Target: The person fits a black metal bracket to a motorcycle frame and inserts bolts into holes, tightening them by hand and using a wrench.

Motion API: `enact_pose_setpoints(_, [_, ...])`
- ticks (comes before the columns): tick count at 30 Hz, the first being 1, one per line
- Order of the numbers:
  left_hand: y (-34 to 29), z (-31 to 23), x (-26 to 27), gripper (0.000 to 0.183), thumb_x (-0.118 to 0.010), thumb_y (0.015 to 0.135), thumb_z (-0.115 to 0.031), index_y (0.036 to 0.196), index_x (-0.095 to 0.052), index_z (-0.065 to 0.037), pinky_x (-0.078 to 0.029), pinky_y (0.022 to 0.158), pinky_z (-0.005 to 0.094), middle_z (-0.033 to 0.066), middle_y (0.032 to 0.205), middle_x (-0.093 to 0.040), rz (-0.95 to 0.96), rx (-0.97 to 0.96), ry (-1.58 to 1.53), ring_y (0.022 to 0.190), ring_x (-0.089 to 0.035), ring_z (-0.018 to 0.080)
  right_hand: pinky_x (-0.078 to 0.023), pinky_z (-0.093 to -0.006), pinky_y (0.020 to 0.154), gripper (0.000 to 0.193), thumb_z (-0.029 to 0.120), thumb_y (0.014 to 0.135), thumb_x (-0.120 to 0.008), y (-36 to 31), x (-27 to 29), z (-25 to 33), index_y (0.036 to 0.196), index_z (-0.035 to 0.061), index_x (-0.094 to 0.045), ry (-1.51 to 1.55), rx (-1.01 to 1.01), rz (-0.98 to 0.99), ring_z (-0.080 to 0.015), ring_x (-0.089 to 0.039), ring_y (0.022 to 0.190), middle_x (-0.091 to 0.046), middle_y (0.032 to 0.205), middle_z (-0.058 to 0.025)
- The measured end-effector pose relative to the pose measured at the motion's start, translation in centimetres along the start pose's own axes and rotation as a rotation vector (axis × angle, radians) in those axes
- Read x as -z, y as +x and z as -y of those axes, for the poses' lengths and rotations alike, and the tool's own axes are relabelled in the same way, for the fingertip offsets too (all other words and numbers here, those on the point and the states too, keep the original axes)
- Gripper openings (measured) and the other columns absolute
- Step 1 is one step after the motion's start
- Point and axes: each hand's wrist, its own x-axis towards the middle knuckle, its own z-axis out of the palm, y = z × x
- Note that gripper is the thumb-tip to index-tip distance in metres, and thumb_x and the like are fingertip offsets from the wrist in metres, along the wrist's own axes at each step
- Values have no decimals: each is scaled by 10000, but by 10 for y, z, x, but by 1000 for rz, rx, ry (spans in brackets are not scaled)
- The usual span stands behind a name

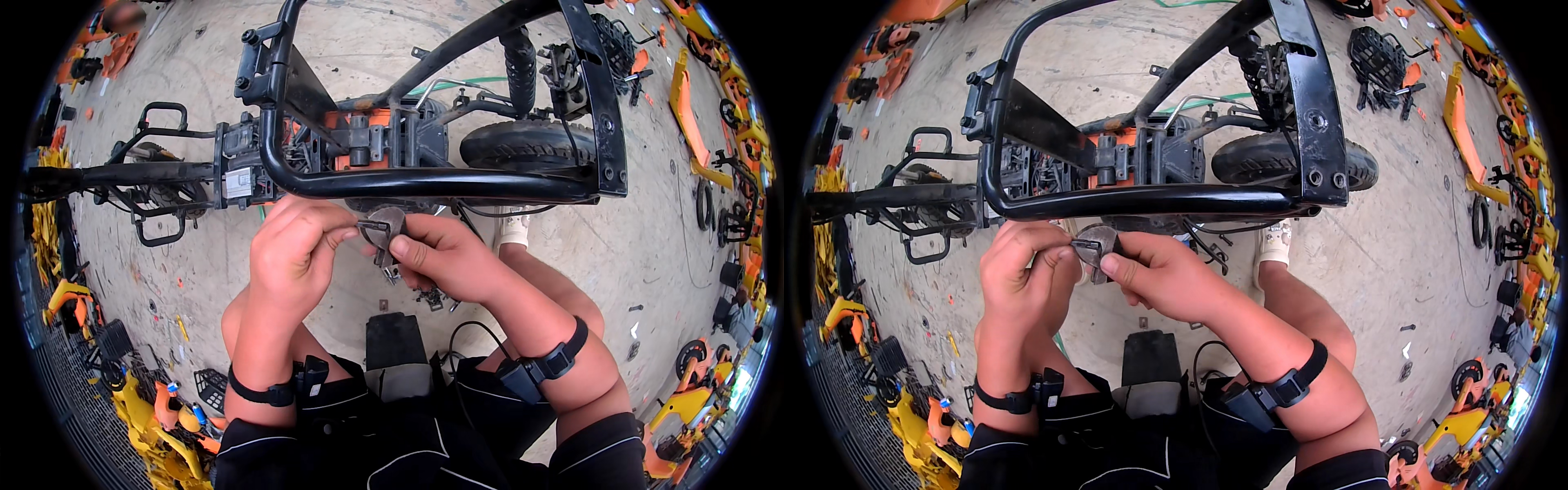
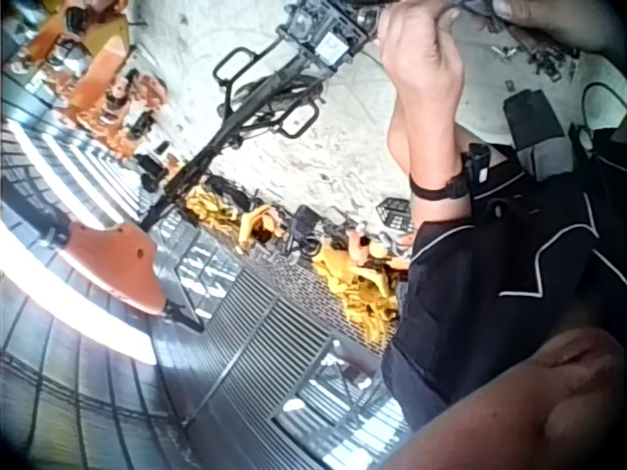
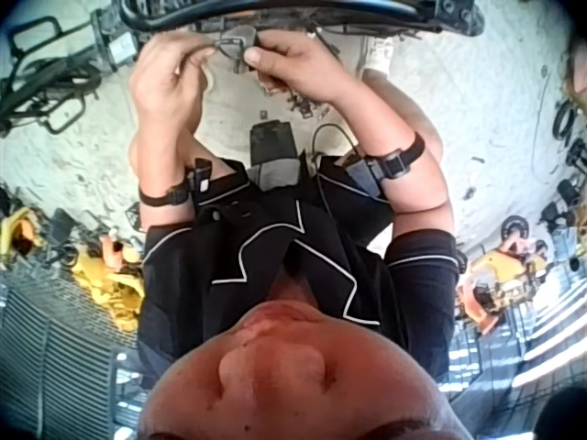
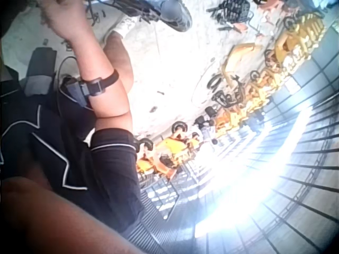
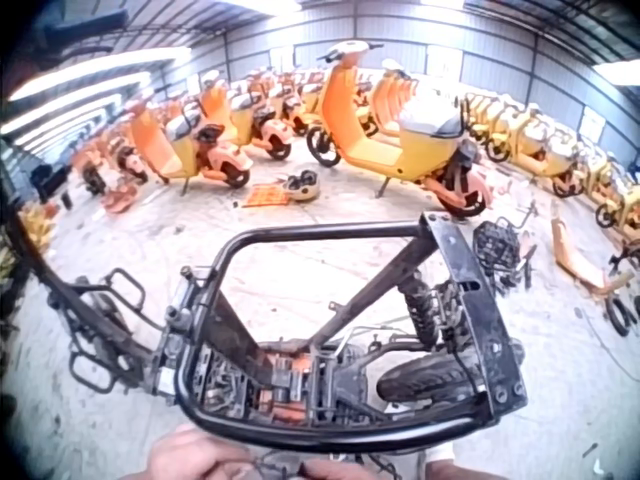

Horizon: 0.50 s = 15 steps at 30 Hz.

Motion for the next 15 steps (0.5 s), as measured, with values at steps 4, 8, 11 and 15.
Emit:
enact_pose_setpoints(4, [-4, -1, -5, 151, -755, 773, 58, 863, -689, -45, -516, 735, 334, 59, 857, -726, -29, 63, -8, 797, -659, 256, -423, -211, 543, 299, 283, 1001, -665, 2, 2, -6, 1154, 29, -700, 58, 31, 62, -66, -560, 626, -607, 777, 17])
enact_pose_setpoints(8, [-4, 4, -2, 150, -762, 773, 43, 878, -703, -45, -519, 752, 334, 67, 878, -733, 25, 77, -57, 821, -669, 249, -439, -222, 536, 264, 214, 964, -713, 0, 5, 2, 1137, 15, -705, 36, -35, 71, -77, -564, 602, -642, 812, -7])
enact_pose_setpoints(11, [-4, 8, 0, 180, -767, 770, 33, 927, -738, -49, -523, 768, 341, 83, 898, -737, 54, 52, -97, 857, -679, 247, -453, -230, 524, 268, 159, 918, -759, 1, 5, 0, 1132, 5, -705, 78, -52, 71, -83, -570, 580, -674, 845, -28])
enact_pose_setpoints(15, [-2, 5, 1, 214, -761, 778, 26, 977, -758, -51, -519, 771, 345, 88, 921, -729, 82, 6, -79, 859, -668, 252, -465, -234, 505, 287, 129, 875, -799, 1, 5, 0, 1116, 2, -706, 85, -60, 58, -89, -579, 565, -697, 864, -43])
